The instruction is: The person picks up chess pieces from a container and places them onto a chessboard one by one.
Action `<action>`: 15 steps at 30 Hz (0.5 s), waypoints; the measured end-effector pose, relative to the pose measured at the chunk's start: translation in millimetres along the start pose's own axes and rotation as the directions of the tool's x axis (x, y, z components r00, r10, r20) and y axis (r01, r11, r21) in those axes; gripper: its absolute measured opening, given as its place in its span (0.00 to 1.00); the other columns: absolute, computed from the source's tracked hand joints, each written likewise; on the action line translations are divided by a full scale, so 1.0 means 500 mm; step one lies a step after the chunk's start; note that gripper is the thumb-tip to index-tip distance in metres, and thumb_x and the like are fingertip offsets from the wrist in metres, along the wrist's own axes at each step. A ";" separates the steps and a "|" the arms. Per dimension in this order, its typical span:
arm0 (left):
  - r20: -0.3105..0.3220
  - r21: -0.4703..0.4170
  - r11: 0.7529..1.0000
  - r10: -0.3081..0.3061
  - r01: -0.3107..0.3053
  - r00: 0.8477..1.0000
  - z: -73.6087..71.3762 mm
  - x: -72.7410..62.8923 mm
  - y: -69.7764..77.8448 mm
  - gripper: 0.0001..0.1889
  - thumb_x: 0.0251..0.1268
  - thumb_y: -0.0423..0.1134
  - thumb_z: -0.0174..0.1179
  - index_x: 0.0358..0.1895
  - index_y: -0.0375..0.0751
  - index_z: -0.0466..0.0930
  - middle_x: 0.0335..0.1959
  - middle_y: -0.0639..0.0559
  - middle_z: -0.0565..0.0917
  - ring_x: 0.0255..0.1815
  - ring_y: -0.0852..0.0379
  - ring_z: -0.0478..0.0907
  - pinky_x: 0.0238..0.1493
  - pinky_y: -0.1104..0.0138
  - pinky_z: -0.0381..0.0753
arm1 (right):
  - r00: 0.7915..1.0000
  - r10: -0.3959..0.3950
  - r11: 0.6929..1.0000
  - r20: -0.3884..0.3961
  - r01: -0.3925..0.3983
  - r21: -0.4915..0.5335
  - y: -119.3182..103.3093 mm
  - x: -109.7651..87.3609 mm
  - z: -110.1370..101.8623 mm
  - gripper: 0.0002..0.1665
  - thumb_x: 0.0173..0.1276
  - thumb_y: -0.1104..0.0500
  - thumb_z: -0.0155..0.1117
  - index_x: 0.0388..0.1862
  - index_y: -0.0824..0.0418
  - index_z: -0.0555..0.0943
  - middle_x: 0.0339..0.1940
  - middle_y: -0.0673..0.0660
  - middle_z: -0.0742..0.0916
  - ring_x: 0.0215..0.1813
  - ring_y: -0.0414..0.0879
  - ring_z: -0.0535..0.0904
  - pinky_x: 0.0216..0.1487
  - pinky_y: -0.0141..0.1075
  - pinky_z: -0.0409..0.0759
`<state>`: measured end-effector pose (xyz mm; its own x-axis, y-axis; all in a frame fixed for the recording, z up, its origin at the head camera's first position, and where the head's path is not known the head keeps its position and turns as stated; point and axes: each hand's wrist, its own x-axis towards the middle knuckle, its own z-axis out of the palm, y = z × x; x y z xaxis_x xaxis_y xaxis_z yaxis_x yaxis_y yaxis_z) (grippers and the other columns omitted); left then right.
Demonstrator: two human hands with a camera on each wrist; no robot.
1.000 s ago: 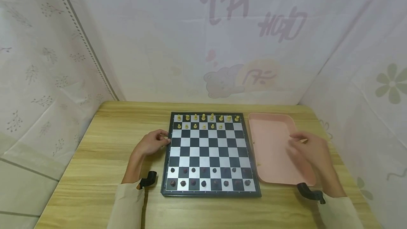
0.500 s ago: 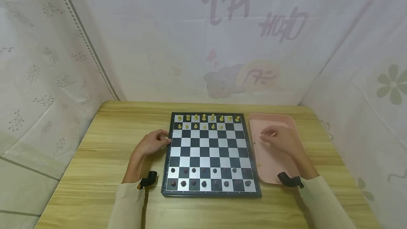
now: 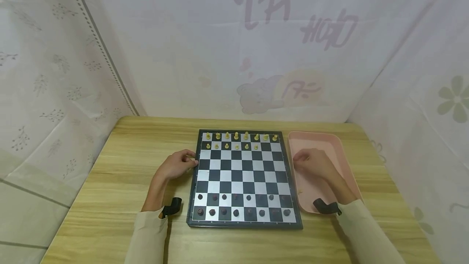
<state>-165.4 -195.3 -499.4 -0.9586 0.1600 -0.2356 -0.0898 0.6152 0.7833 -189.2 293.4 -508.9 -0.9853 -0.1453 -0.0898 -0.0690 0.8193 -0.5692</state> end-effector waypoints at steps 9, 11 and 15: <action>-0.007 -0.002 1.000 -0.001 0.001 1.000 -0.001 0.000 0.001 0.19 0.78 0.40 0.66 0.63 0.31 0.83 0.41 0.44 0.87 0.40 0.49 0.79 0.42 0.60 0.74 | 0.999 -0.042 0.999 0.017 0.043 -0.015 0.007 -0.004 -0.001 0.08 0.70 0.61 0.74 0.45 0.63 0.92 0.39 0.56 0.92 0.42 0.53 0.84 0.51 0.50 0.82; -0.007 -0.003 1.000 -0.006 0.006 1.000 0.000 0.000 0.002 0.19 0.78 0.40 0.67 0.63 0.31 0.83 0.41 0.44 0.87 0.40 0.49 0.79 0.42 0.60 0.74 | 0.998 -0.065 0.998 0.020 0.065 -0.023 0.007 -0.005 -0.003 0.07 0.69 0.63 0.74 0.44 0.62 0.92 0.38 0.56 0.92 0.42 0.53 0.84 0.51 0.50 0.82; -0.002 -0.002 1.000 -0.010 0.010 1.000 0.000 -0.002 0.003 0.19 0.78 0.40 0.66 0.63 0.31 0.83 0.41 0.44 0.87 0.40 0.49 0.79 0.43 0.60 0.74 | 0.995 -0.100 0.995 0.029 0.100 -0.024 0.007 -0.005 -0.002 0.07 0.67 0.65 0.73 0.42 0.61 0.93 0.38 0.55 0.92 0.42 0.53 0.84 0.51 0.51 0.81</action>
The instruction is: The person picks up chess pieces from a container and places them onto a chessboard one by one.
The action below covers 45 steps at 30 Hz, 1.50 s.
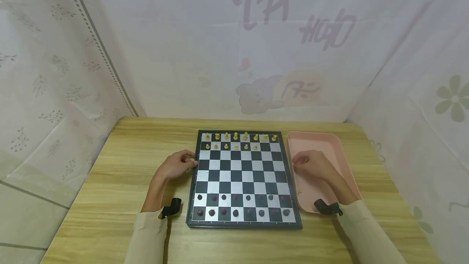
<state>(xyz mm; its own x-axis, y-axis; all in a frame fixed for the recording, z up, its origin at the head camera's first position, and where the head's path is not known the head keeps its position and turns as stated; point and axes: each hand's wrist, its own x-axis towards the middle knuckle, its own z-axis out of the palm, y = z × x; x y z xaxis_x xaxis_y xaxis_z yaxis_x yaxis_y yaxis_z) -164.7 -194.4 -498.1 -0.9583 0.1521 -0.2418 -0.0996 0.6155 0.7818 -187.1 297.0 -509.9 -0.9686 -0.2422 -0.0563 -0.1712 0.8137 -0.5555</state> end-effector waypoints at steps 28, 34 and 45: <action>0.002 -0.012 1.000 0.008 -0.008 1.000 0.001 0.001 -0.004 0.20 0.79 0.41 0.67 0.63 0.31 0.82 0.41 0.45 0.86 0.38 0.50 0.77 0.40 0.61 0.72 | 0.975 -0.080 0.971 -0.206 0.124 0.206 -0.049 0.040 -0.033 0.09 0.76 0.62 0.72 0.51 0.64 0.89 0.50 0.60 0.92 0.51 0.56 0.85 0.53 0.49 0.80; 0.002 -0.012 1.000 0.007 -0.007 1.000 0.001 0.000 -0.002 0.19 0.79 0.40 0.67 0.63 0.31 0.83 0.41 0.45 0.86 0.38 0.50 0.78 0.40 0.61 0.73 | 0.988 -0.041 0.966 -0.149 0.077 0.247 -0.070 0.071 -0.014 0.07 0.78 0.61 0.72 0.50 0.62 0.88 0.49 0.60 0.89 0.50 0.56 0.83 0.47 0.45 0.81; -0.002 -0.013 1.000 0.000 0.000 1.000 0.000 0.001 0.000 0.18 0.79 0.40 0.66 0.63 0.31 0.83 0.40 0.44 0.86 0.39 0.49 0.78 0.42 0.60 0.72 | 0.983 -0.097 0.986 -0.156 0.116 0.119 -0.106 0.119 0.013 0.09 0.74 0.59 0.73 0.50 0.58 0.91 0.44 0.55 0.90 0.46 0.53 0.82 0.41 0.44 0.80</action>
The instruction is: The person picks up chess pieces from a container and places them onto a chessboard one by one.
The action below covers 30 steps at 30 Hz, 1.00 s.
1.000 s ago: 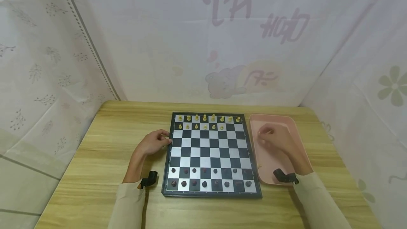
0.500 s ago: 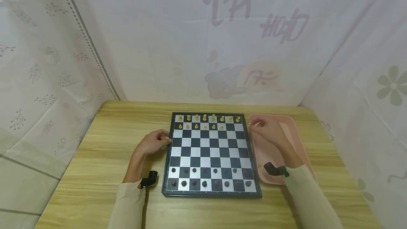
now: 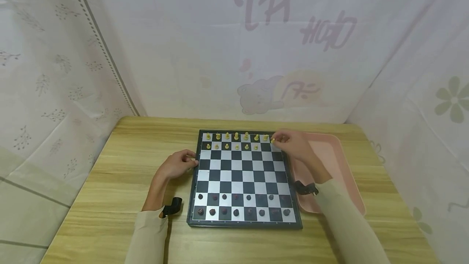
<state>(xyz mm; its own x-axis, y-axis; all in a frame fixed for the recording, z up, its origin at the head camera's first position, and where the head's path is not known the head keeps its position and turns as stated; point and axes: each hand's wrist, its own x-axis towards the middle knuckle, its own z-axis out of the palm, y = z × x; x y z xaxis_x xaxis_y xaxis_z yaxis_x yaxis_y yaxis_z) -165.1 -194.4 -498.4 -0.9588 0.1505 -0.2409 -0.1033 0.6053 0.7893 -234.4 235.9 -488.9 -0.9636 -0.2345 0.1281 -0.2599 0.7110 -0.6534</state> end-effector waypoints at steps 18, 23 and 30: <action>0.002 -0.008 1.000 0.012 -0.012 1.000 0.000 -0.002 0.001 0.19 0.79 0.40 0.67 0.63 0.31 0.83 0.40 0.45 0.86 0.38 0.51 0.77 0.40 0.61 0.72 | 0.997 -0.015 0.992 0.071 0.024 -0.125 -0.017 0.019 0.045 0.05 0.71 0.58 0.76 0.43 0.56 0.93 0.42 0.53 0.91 0.43 0.51 0.84 0.46 0.50 0.83; 0.003 -0.005 1.000 0.012 -0.012 1.000 0.000 -0.002 0.001 0.19 0.78 0.40 0.67 0.63 0.31 0.83 0.40 0.45 0.87 0.38 0.50 0.78 0.40 0.61 0.72 | 0.997 -0.045 0.988 0.066 0.055 -0.145 -0.013 0.018 0.048 0.04 0.70 0.60 0.77 0.42 0.57 0.93 0.40 0.52 0.91 0.42 0.50 0.84 0.46 0.49 0.83; -0.002 0.002 1.000 0.005 -0.005 1.000 0.001 -0.001 0.000 0.19 0.79 0.40 0.67 0.63 0.31 0.83 0.41 0.45 0.87 0.39 0.50 0.78 0.41 0.61 0.73 | 0.997 -0.024 0.989 0.072 0.034 -0.146 -0.009 0.015 0.042 0.10 0.70 0.59 0.76 0.47 0.59 0.93 0.46 0.56 0.92 0.46 0.53 0.86 0.49 0.53 0.85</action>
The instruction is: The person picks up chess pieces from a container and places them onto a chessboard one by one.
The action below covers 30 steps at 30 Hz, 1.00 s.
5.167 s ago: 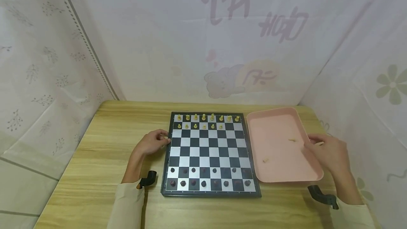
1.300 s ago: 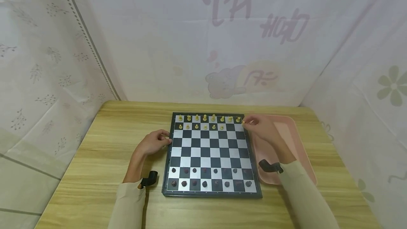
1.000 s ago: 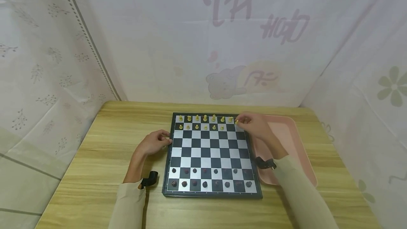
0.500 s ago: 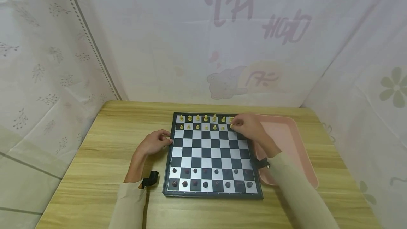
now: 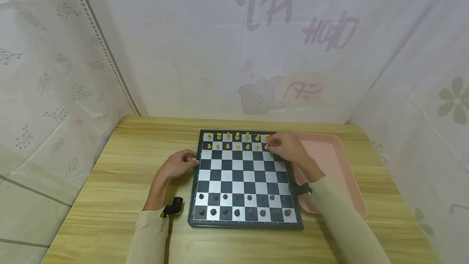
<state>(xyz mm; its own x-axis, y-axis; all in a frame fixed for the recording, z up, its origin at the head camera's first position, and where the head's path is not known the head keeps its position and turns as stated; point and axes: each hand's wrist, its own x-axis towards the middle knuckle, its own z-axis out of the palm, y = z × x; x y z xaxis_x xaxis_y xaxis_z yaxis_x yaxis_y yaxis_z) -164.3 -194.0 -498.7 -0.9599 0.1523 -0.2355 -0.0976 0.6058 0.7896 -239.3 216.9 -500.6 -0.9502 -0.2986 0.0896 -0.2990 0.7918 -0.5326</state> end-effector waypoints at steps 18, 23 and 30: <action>-0.005 0.004 1.000 0.006 -0.006 1.000 -0.001 0.000 -0.003 0.19 0.78 0.40 0.67 0.62 0.30 0.83 0.39 0.46 0.85 0.37 0.51 0.77 0.40 0.61 0.72 | 0.987 -0.086 0.996 -0.135 0.083 -0.022 0.077 -0.126 -0.098 0.05 0.71 0.62 0.76 0.43 0.52 0.91 0.38 0.45 0.91 0.41 0.46 0.85 0.46 0.47 0.82; -0.004 0.005 1.000 0.007 -0.007 1.000 0.000 0.003 -0.005 0.18 0.78 0.39 0.66 0.62 0.31 0.83 0.38 0.46 0.85 0.36 0.51 0.77 0.40 0.61 0.72 | 0.996 -0.077 0.997 -0.034 0.077 -0.010 0.093 -0.177 -0.111 0.05 0.70 0.62 0.78 0.43 0.54 0.93 0.36 0.44 0.91 0.38 0.44 0.83 0.43 0.42 0.82; -0.005 0.003 1.000 -0.004 0.004 1.000 0.001 0.005 -0.006 0.19 0.78 0.39 0.66 0.63 0.31 0.83 0.39 0.46 0.85 0.37 0.50 0.77 0.40 0.61 0.72 | 0.972 -0.105 0.994 0.209 0.094 0.061 0.103 -0.231 -0.110 0.09 0.67 0.64 0.79 0.43 0.51 0.91 0.36 0.42 0.89 0.41 0.41 0.81 0.46 0.39 0.82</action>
<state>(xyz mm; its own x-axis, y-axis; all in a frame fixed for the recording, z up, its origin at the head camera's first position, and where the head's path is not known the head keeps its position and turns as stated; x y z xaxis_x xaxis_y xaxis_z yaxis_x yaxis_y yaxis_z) -166.2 -194.9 -501.8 -0.9607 0.1458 -0.2361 -0.1010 0.6086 0.7870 -150.0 321.4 -492.3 -0.8740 -0.4848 -0.0331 -0.3812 0.7263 -0.5719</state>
